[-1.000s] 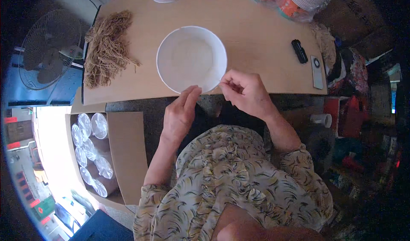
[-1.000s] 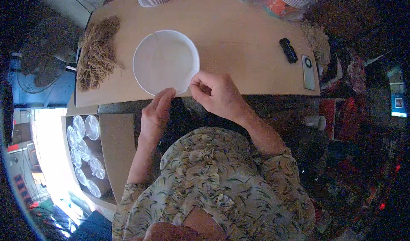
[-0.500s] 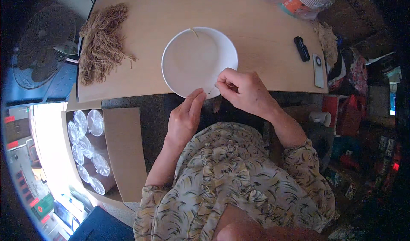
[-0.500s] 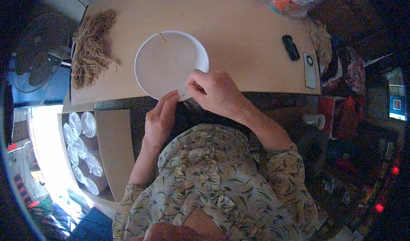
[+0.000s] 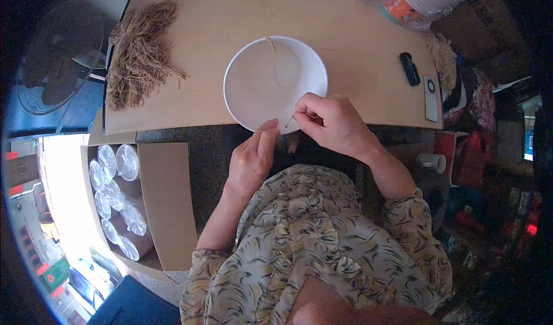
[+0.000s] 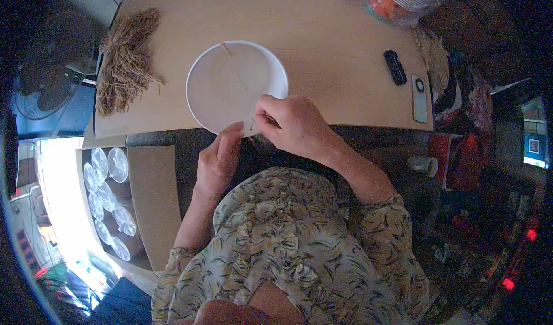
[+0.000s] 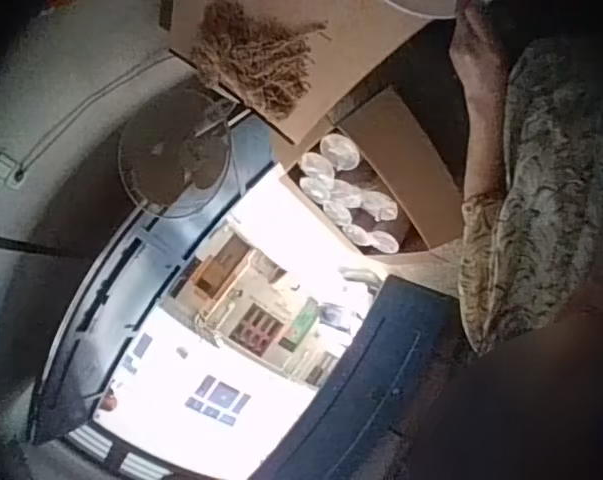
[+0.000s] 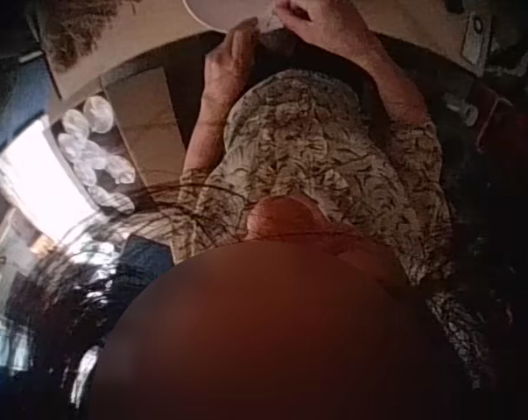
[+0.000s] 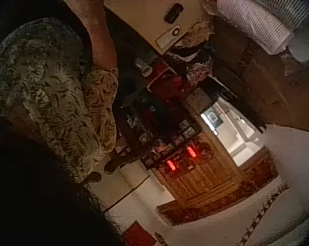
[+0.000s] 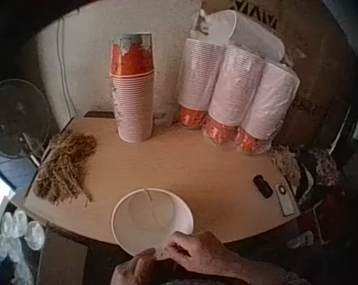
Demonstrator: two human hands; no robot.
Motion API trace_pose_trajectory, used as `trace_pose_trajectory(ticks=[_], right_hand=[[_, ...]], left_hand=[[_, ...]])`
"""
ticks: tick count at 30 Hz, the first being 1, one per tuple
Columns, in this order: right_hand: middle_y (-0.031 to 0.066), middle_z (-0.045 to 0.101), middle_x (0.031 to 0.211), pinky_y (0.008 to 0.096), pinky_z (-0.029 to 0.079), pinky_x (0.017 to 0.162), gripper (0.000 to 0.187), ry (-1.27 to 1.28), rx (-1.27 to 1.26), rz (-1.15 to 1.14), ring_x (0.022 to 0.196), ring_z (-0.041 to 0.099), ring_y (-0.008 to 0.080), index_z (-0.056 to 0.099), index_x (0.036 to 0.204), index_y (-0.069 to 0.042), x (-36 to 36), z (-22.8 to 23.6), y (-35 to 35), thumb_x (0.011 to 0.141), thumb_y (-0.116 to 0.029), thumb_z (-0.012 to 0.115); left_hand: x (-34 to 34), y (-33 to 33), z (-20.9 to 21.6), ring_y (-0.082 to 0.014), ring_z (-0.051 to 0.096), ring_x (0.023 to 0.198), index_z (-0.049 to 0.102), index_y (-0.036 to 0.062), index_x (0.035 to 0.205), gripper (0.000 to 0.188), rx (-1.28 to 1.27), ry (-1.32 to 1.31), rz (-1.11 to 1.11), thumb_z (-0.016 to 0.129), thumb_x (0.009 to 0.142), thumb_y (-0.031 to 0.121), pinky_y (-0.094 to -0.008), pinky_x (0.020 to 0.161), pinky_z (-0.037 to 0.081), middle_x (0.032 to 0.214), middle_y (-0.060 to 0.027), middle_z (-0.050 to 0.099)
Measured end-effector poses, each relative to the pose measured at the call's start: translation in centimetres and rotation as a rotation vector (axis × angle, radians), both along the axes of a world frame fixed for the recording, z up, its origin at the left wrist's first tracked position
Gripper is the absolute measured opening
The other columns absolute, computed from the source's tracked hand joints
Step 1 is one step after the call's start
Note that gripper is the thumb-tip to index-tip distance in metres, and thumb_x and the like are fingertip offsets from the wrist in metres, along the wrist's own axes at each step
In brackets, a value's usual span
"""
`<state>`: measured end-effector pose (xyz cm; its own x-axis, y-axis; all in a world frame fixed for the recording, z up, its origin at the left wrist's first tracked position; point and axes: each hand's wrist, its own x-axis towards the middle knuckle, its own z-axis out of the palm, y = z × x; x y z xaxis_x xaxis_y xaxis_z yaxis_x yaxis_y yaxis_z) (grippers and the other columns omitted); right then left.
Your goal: Tying thin twine to the rims of paper buckets through pre-punched holes.
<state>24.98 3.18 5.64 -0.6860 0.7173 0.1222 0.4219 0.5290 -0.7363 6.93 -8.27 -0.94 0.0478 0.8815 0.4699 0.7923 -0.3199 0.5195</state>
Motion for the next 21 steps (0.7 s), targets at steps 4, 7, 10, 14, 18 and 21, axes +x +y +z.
trace_pose_trajectory(ticks=[4, 7, 10, 14, 18, 21], right_hand=[[0.0155, 0.065, 0.069, 0.0440, 0.052, 0.057, 0.010, -0.001, -0.035, -0.017, 0.065, 0.068, 0.0354, 0.060, 0.085, -0.005, -0.2, -0.2, 0.0, 0.084, -0.012, 0.068], [0.0156, 0.064, 0.069, 0.0446, 0.051, 0.057, 0.011, 0.004, -0.023, -0.010, 0.065, 0.068, 0.0356, 0.060, 0.085, -0.005, -0.2, -0.2, -0.1, 0.084, -0.012, 0.068], [0.0114, 0.063, 0.064, 0.0313, 0.049, 0.054, 0.009, -0.033, 0.016, 0.010, 0.058, 0.065, 0.0161, 0.061, 0.087, -0.001, -0.4, 0.1, -0.1, 0.087, -0.005, 0.069], [0.0135, 0.065, 0.067, 0.0349, 0.050, 0.055, 0.008, -0.092, 0.033, 0.015, 0.060, 0.067, 0.0246, 0.064, 0.087, -0.003, -0.5, -0.1, 0.2, 0.087, -0.009, 0.070], [0.0150, 0.067, 0.073, 0.0414, 0.052, 0.059, 0.009, -0.185, 0.159, 0.066, 0.066, 0.067, 0.0337, 0.067, 0.088, -0.005, -0.7, 0.0, 0.3, 0.086, -0.014, 0.069], [0.0148, 0.069, 0.078, 0.0444, 0.053, 0.064, 0.010, -0.244, 0.189, 0.096, 0.073, 0.068, 0.0352, 0.068, 0.088, -0.005, -0.8, -0.3, 1.0, 0.086, -0.015, 0.067]], left_hand=[[0.0, -0.2, 0.2, -0.0284, 0.072, 0.080, 0.056, 0.0032, 0.104, 0.019, -0.036, -0.014, 0.005, 0.061, 0.087, -0.003, -0.0346, 0.064, 0.060, 0.115, -0.0137, 0.068], [-0.1, -0.4, 0.1, -0.0293, 0.072, 0.081, 0.057, 0.0040, 0.105, 0.021, -0.045, -0.033, -0.006, 0.061, 0.085, -0.003, -0.0357, 0.065, 0.060, 0.115, -0.0135, 0.068], [0.0, -0.4, 0.0, -0.0302, 0.072, 0.081, 0.057, 0.0045, 0.106, 0.023, -0.063, -0.035, 0.002, 0.061, 0.084, -0.003, -0.0363, 0.065, 0.060, 0.115, -0.0132, 0.068], [0.2, 0.2, 0.2, -0.0296, 0.072, 0.079, 0.057, 0.0050, 0.106, 0.022, -0.059, -0.055, 0.021, 0.061, 0.085, -0.002, -0.0367, 0.064, 0.060, 0.109, -0.0125, 0.069], [0.1, 0.1, 1.1, -0.0314, 0.073, 0.082, 0.060, 0.0082, 0.115, 0.024, -0.167, -0.151, 0.019, 0.063, 0.092, 0.001, -0.0369, 0.064, 0.059, 0.101, -0.0121, 0.072], [0.2, 1.1, 2.3, -0.0317, 0.073, 0.079, 0.059, 0.0077, 0.113, 0.023, -0.223, -0.194, 0.023, 0.063, 0.092, 0.000, -0.0374, 0.063, 0.058, 0.097, -0.0121, 0.071]])
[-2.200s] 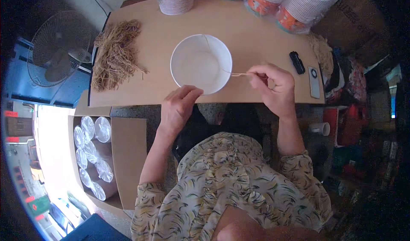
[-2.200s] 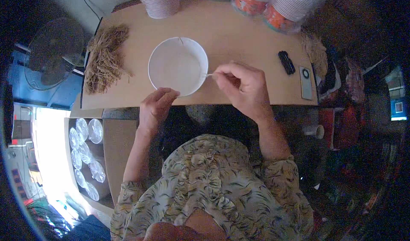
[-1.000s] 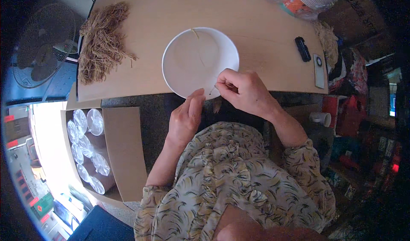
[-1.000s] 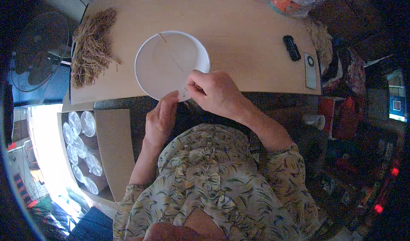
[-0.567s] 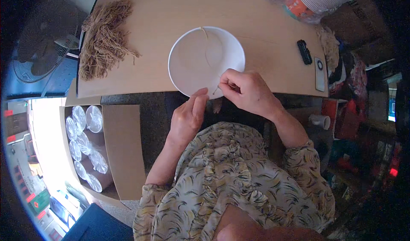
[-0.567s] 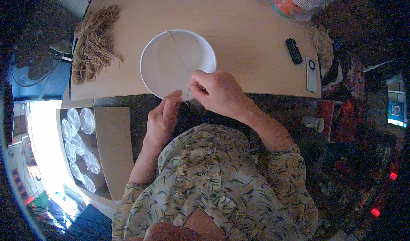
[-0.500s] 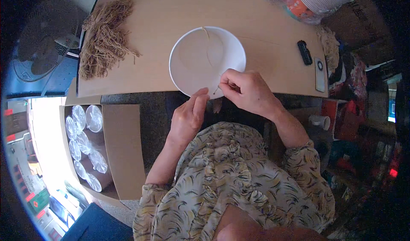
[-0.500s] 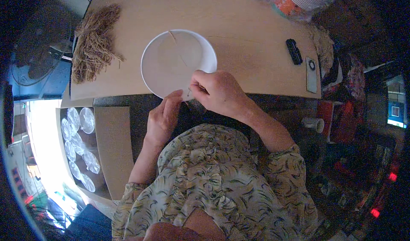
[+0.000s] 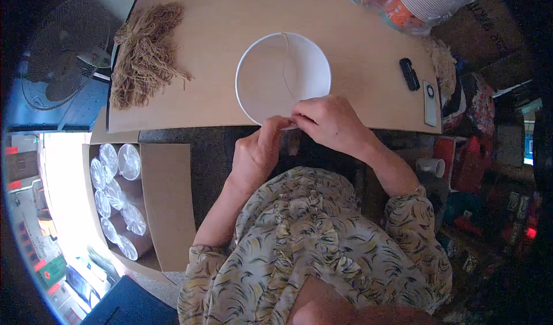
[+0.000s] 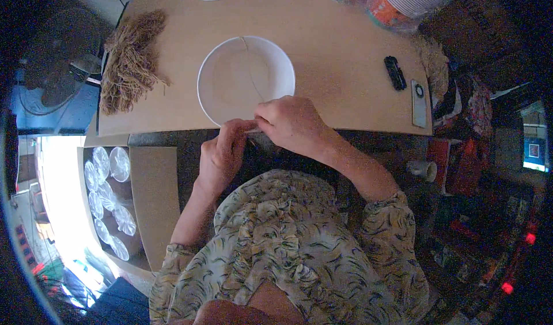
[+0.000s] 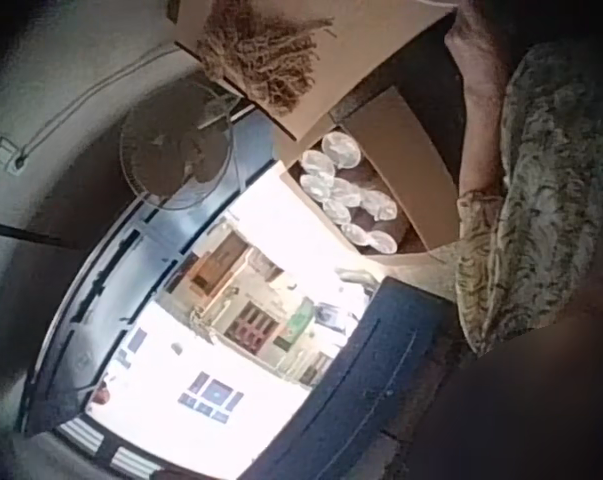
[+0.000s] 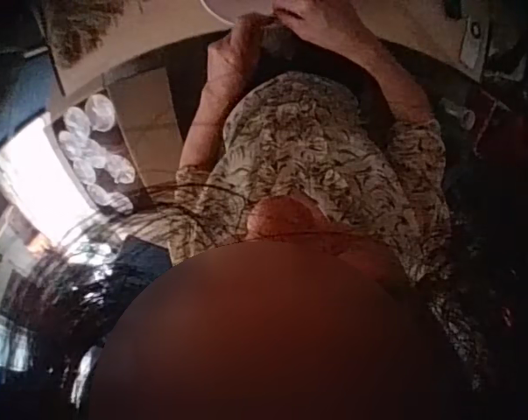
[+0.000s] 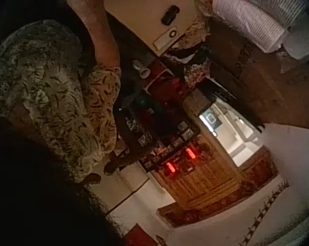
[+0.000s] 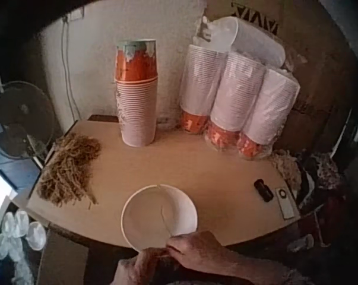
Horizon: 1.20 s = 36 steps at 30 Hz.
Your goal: Tying thin twine to the rims of paper buckets through pre-punched holes.
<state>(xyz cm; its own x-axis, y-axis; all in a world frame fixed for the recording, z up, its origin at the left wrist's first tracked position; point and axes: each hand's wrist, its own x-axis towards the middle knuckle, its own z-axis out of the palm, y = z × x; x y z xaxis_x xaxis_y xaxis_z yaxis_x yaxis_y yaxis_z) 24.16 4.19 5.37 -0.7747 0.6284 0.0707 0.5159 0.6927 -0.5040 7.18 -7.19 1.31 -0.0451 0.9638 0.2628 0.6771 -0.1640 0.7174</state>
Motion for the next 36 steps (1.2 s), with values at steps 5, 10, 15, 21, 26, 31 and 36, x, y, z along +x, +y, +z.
trace_pose_trajectory(ticks=[5, 10, 15, 21, 26, 31, 36], right_hand=[[0.0157, 0.069, 0.087, 0.0452, 0.054, 0.069, 0.011, -0.083, 0.003, 0.019, 0.082, 0.068, 0.0342, 0.068, 0.092, -0.005, -0.1, 1.3, 1.1, 0.088, -0.014, 0.064], [0.0142, 0.068, 0.089, 0.0377, 0.053, 0.068, 0.014, 0.257, -0.010, -0.021, 0.080, 0.069, 0.0280, 0.067, 0.103, -0.003, 0.1, 1.8, 0.7, 0.091, -0.009, 0.063], [0.0079, 0.070, 0.083, 0.0287, 0.053, 0.063, 0.011, 0.580, -0.165, -0.334, 0.069, 0.067, 0.0133, 0.068, 0.101, -0.001, 1.8, -0.2, -0.9, 0.091, -0.004, 0.066], [0.0026, 0.070, 0.080, 0.0242, 0.050, 0.058, 0.027, 0.652, -0.790, -0.430, 0.065, 0.063, 0.0088, 0.072, 0.101, 0.001, -0.6, -6.1, -1.6, 0.093, -0.024, 0.072], [0.0018, 0.068, 0.077, 0.0243, 0.048, 0.055, 0.022, 0.902, -1.147, -0.455, 0.061, 0.060, 0.0085, 0.071, 0.097, 0.000, -1.3, -7.1, -1.4, 0.093, -0.021, 0.071], [0.0014, 0.067, 0.075, 0.0255, 0.048, 0.056, 0.018, 0.883, -0.995, -0.401, 0.062, 0.061, 0.0095, 0.070, 0.094, 0.001, -0.6, -6.7, -1.8, 0.092, -0.017, 0.071], [0.0042, 0.068, 0.075, 0.0295, 0.050, 0.057, 0.014, 0.739, -0.443, -0.295, 0.062, 0.064, 0.0132, 0.069, 0.098, -0.001, 0.1, -4.9, -1.9, 0.090, -0.013, 0.072]], left_hand=[[-0.5, 1.8, 1.3, -0.0318, 0.072, 0.077, 0.056, 0.0073, 0.113, 0.022, 0.044, -0.003, -0.044, 0.061, 0.093, -0.001, -0.0377, 0.062, 0.058, 0.096, -0.0123, 0.072], [-0.7, 3.4, 1.8, -0.0333, 0.071, 0.070, 0.052, 0.0090, 0.115, 0.026, 0.182, 0.012, -0.029, 0.060, 0.092, 0.001, -0.0423, 0.056, 0.057, 0.088, -0.0127, 0.073], [-0.3, 3.9, 3.9, -0.0262, 0.073, 0.066, 0.050, 0.0070, 0.124, 0.035, -0.153, -0.346, 0.077, 0.058, 0.091, -0.003, -0.0358, 0.056, 0.058, 0.096, -0.0144, 0.074], [0.3, 4.6, 3.3, -0.0231, 0.074, 0.067, 0.053, 0.0059, 0.122, 0.033, -0.153, -0.405, 0.086, 0.060, 0.090, -0.003, -0.0327, 0.055, 0.059, 0.098, -0.0151, 0.074], [-0.1, 4.9, 3.5, -0.0229, 0.074, 0.070, 0.055, 0.0031, 0.121, 0.032, -0.146, -0.414, 0.047, 0.059, 0.090, -0.003, -0.0323, 0.059, 0.060, 0.100, -0.0160, 0.074], [-2.1, 5.5, 3.8, -0.0238, 0.074, 0.073, 0.059, -0.0007, 0.116, 0.028, -0.252, -0.386, -0.041, 0.062, 0.087, 0.001, -0.0332, 0.065, 0.061, 0.101, -0.0179, 0.073], [-3.6, 6.4, 5.0, -0.0187, 0.072, 0.082, 0.070, 0.0005, 0.107, 0.022, -0.363, -0.077, -0.159, 0.072, 0.091, 0.014, -0.0319, 0.071, 0.060, 0.098, -0.0120, 0.072]])
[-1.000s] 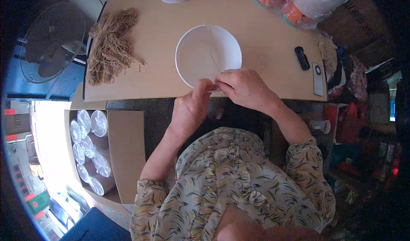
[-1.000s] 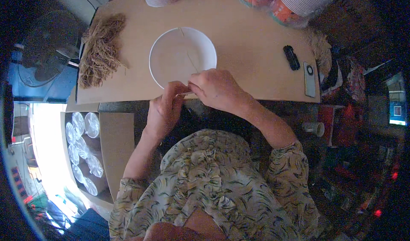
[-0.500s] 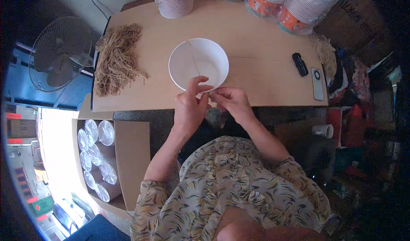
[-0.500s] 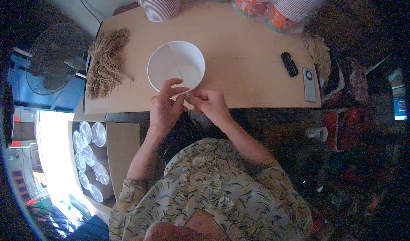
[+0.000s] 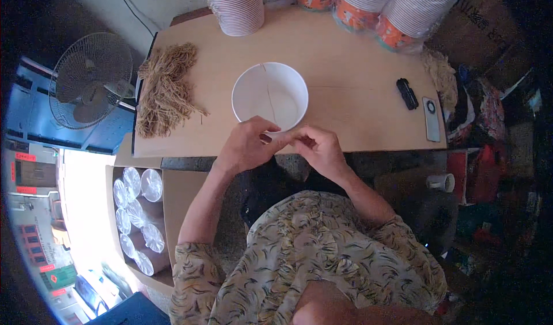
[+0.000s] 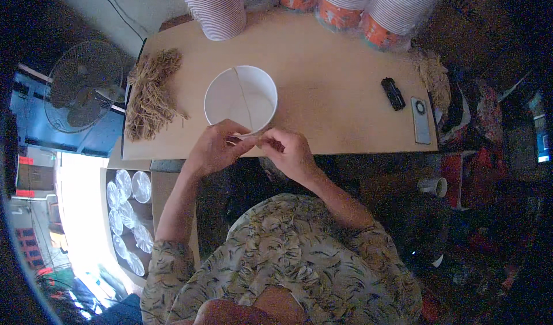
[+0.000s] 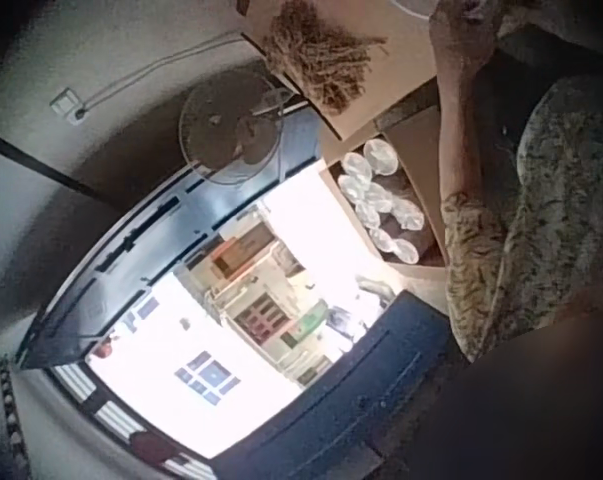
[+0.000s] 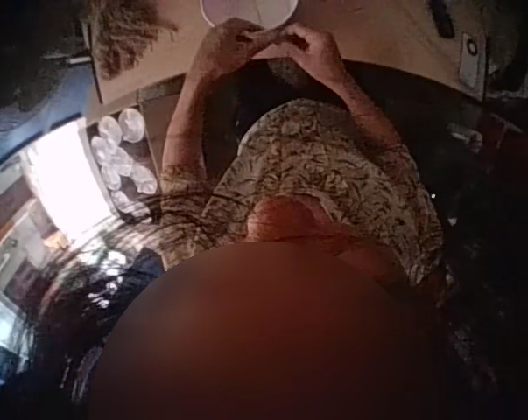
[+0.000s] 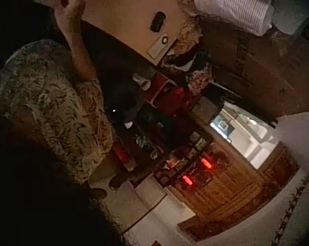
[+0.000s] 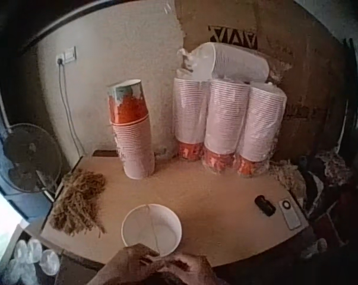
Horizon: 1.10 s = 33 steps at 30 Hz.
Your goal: Tying thin twine to the rims of paper buckets through pre-punched holes.
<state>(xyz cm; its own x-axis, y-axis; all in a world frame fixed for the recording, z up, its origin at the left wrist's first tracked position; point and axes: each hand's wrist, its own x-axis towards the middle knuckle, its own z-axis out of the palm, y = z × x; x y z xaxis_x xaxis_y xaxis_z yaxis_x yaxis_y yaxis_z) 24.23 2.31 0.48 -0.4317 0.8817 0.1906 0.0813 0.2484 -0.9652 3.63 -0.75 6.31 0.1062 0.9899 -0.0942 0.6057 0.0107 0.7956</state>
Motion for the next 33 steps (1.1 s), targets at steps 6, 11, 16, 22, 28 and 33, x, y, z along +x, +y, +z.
trace_pose_trajectory(ticks=[6, 11, 16, 22, 28, 33], right_hand=[[0.0119, 0.068, 0.082, 0.0368, 0.052, 0.059, 0.010, -0.226, 0.266, 0.010, 0.067, 0.068, 0.0276, 0.067, 0.092, -0.005, -0.1, 1.5, 0.4, 0.086, -0.011, 0.073], [0.0122, 0.067, 0.085, 0.0415, 0.053, 0.063, 0.012, -0.265, 0.486, 0.053, 0.076, 0.068, 0.0319, 0.065, 0.090, -0.006, 0.1, 2.0, 1.0, 0.084, -0.011, 0.073], [0.0120, 0.066, 0.082, 0.0402, 0.053, 0.061, 0.011, -0.266, 0.519, 0.083, 0.072, 0.067, 0.0312, 0.065, 0.089, -0.004, -0.2, 2.4, 1.1, 0.083, -0.008, 0.072], [0.0117, 0.065, 0.082, 0.0409, 0.053, 0.060, 0.010, -0.354, 0.530, 0.169, 0.071, 0.067, 0.0316, 0.063, 0.087, -0.004, -0.1, 3.6, 0.5, 0.083, -0.008, 0.071], [0.0118, 0.062, 0.082, 0.0425, 0.053, 0.061, 0.012, -0.339, 0.602, 0.118, 0.072, 0.066, 0.0329, 0.059, 0.087, -0.004, 0.0, 5.0, 0.0, 0.086, -0.010, 0.070], [0.0125, 0.058, 0.084, 0.0433, 0.052, 0.060, 0.014, -0.380, 0.613, 0.123, 0.071, 0.064, 0.0341, 0.055, 0.089, -0.004, 0.0, 6.9, 0.3, 0.087, -0.009, 0.068]], left_hand=[[-0.3, 1.1, -0.1, -0.0157, 0.071, 0.078, 0.076, -0.0008, 0.098, 0.021, 0.029, -0.085, -0.063, 0.074, 0.090, 0.019, -0.0283, 0.070, 0.059, 0.086, -0.0111, 0.073], [-0.2, 1.2, 1.4, -0.0124, 0.071, 0.071, 0.075, 0.0002, 0.095, 0.016, -0.182, -0.327, 0.024, 0.073, 0.090, 0.015, -0.0242, 0.060, 0.056, 0.085, -0.0076, 0.073], [-0.5, 1.0, 1.2, -0.0105, 0.070, 0.068, 0.070, 0.0010, 0.098, 0.014, -0.277, -0.376, 0.086, 0.071, 0.092, 0.014, -0.0207, 0.053, 0.051, 0.090, -0.0071, 0.073], [-0.6, 0.7, 0.6, -0.0082, 0.065, 0.058, 0.059, 0.0066, 0.101, 0.014, -0.267, -0.737, 0.169, 0.061, 0.100, 0.020, -0.0195, 0.045, 0.042, 0.102, -0.0064, 0.072], [-0.4, 0.8, 1.4, -0.0102, 0.067, 0.065, 0.059, 0.0051, 0.104, 0.017, -0.264, -0.875, 0.214, 0.061, 0.100, 0.022, -0.0194, 0.052, 0.047, 0.097, -0.0066, 0.071], [-0.3, 0.7, 0.0, -0.0109, 0.067, 0.073, 0.060, 0.0040, 0.105, 0.017, -0.231, -0.844, 0.110, 0.060, 0.101, 0.020, -0.0216, 0.060, 0.051, 0.088, -0.0046, 0.067]])
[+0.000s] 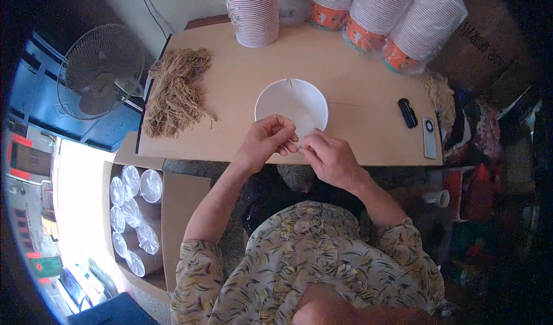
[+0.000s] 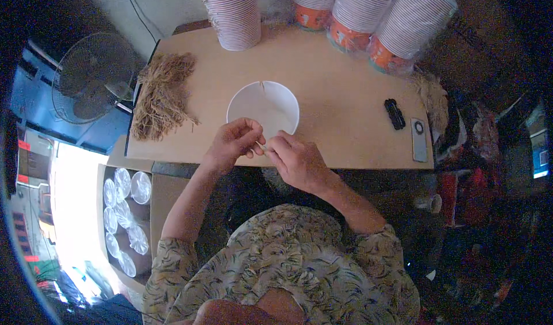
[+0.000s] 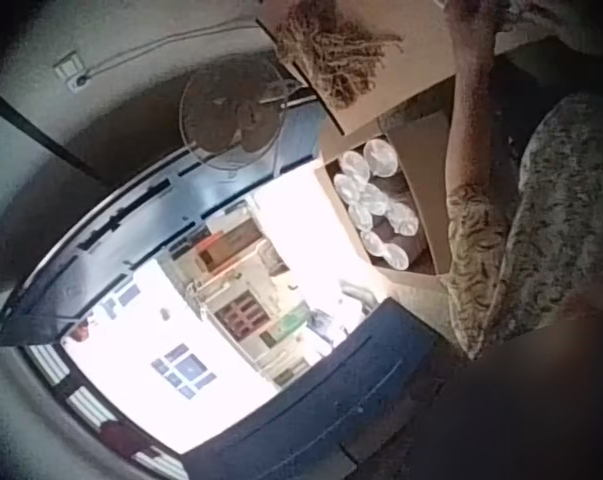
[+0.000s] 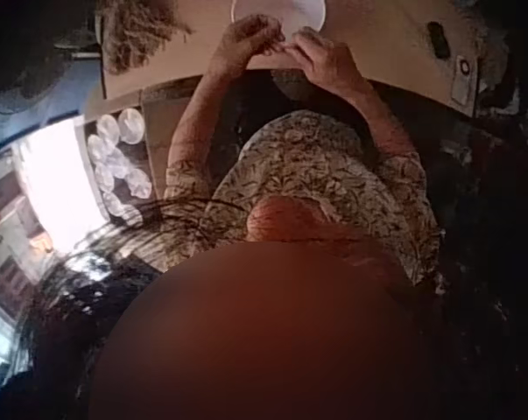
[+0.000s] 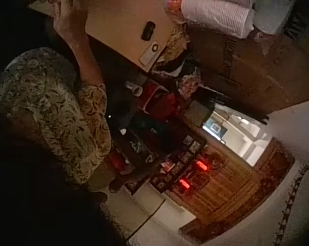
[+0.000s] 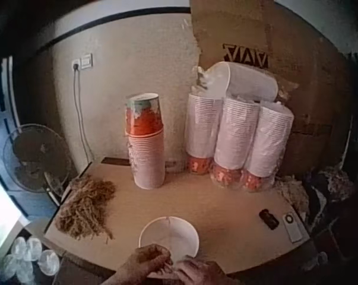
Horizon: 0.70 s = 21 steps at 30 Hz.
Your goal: Tying thin twine to the rims of paper buckets through pre-punched holes.
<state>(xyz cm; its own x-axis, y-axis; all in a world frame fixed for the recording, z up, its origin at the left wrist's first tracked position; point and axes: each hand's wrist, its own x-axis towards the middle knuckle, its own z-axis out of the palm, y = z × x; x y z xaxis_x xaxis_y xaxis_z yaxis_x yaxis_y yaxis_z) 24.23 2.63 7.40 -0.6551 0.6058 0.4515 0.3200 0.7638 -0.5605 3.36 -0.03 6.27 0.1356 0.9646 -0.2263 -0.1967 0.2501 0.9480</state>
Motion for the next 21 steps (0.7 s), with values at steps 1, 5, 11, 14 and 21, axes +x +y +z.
trace_pose_trajectory(ticks=[1, 5, 11, 14, 21], right_hand=[[0.0126, 0.058, 0.085, 0.0431, 0.052, 0.061, 0.014, 0.007, -0.034, 0.024, 0.072, 0.063, 0.0346, 0.055, 0.090, -0.004, 0.0, 0.2, 0.1, 0.087, -0.008, 0.067], [0.0119, 0.059, 0.092, 0.0399, 0.052, 0.062, 0.011, 0.060, -0.157, 0.117, 0.072, 0.063, 0.0315, 0.053, 0.090, -0.003, -0.2, 1.5, 0.9, 0.089, -0.004, 0.064], [0.0106, 0.060, 0.117, 0.0291, 0.048, 0.076, 0.005, 0.199, -0.385, 0.289, 0.089, 0.057, 0.0128, 0.054, 0.091, -0.001, 0.4, 3.5, 3.2, 0.090, 0.002, 0.058], [0.0106, 0.060, 0.106, 0.0313, 0.050, 0.075, 0.005, 0.131, -0.365, 0.208, 0.084, 0.059, 0.0151, 0.055, 0.096, 0.000, 0.5, 3.6, 4.1, 0.092, 0.000, 0.057], [0.0098, 0.058, 0.082, 0.0342, 0.051, 0.070, 0.012, 0.098, -0.452, 0.207, 0.074, 0.062, 0.0210, 0.055, 0.105, 0.001, 0.4, 2.1, 5.5, 0.094, -0.005, 0.056]], left_hand=[[0.1, 0.0, 0.1, -0.0109, 0.067, 0.073, 0.060, 0.0040, 0.105, 0.017, -0.002, -0.003, -0.006, 0.060, 0.101, 0.020, -0.0216, 0.060, 0.051, 0.088, -0.0046, 0.067], [0.1, -0.3, 0.3, -0.0113, 0.067, 0.073, 0.059, 0.0024, 0.105, 0.017, 0.033, 0.046, -0.088, 0.061, 0.101, 0.019, -0.0225, 0.062, 0.053, 0.089, -0.0054, 0.068], [0.1, 0.5, 0.7, -0.0106, 0.067, 0.073, 0.059, 0.0005, 0.105, 0.018, 0.013, 0.127, -0.179, 0.061, 0.101, 0.018, -0.0229, 0.062, 0.053, 0.092, -0.0059, 0.069], [0.1, 0.5, 0.9, -0.0088, 0.065, 0.071, 0.060, 0.0030, 0.106, 0.019, 0.015, 0.108, -0.195, 0.061, 0.101, 0.021, -0.0213, 0.061, 0.050, 0.095, -0.0045, 0.069], [0.3, 0.5, 1.4, -0.0092, 0.065, 0.072, 0.061, 0.0016, 0.107, 0.019, -0.044, -0.047, -0.206, 0.059, 0.102, 0.020, -0.0208, 0.064, 0.051, 0.100, -0.0066, 0.070]])
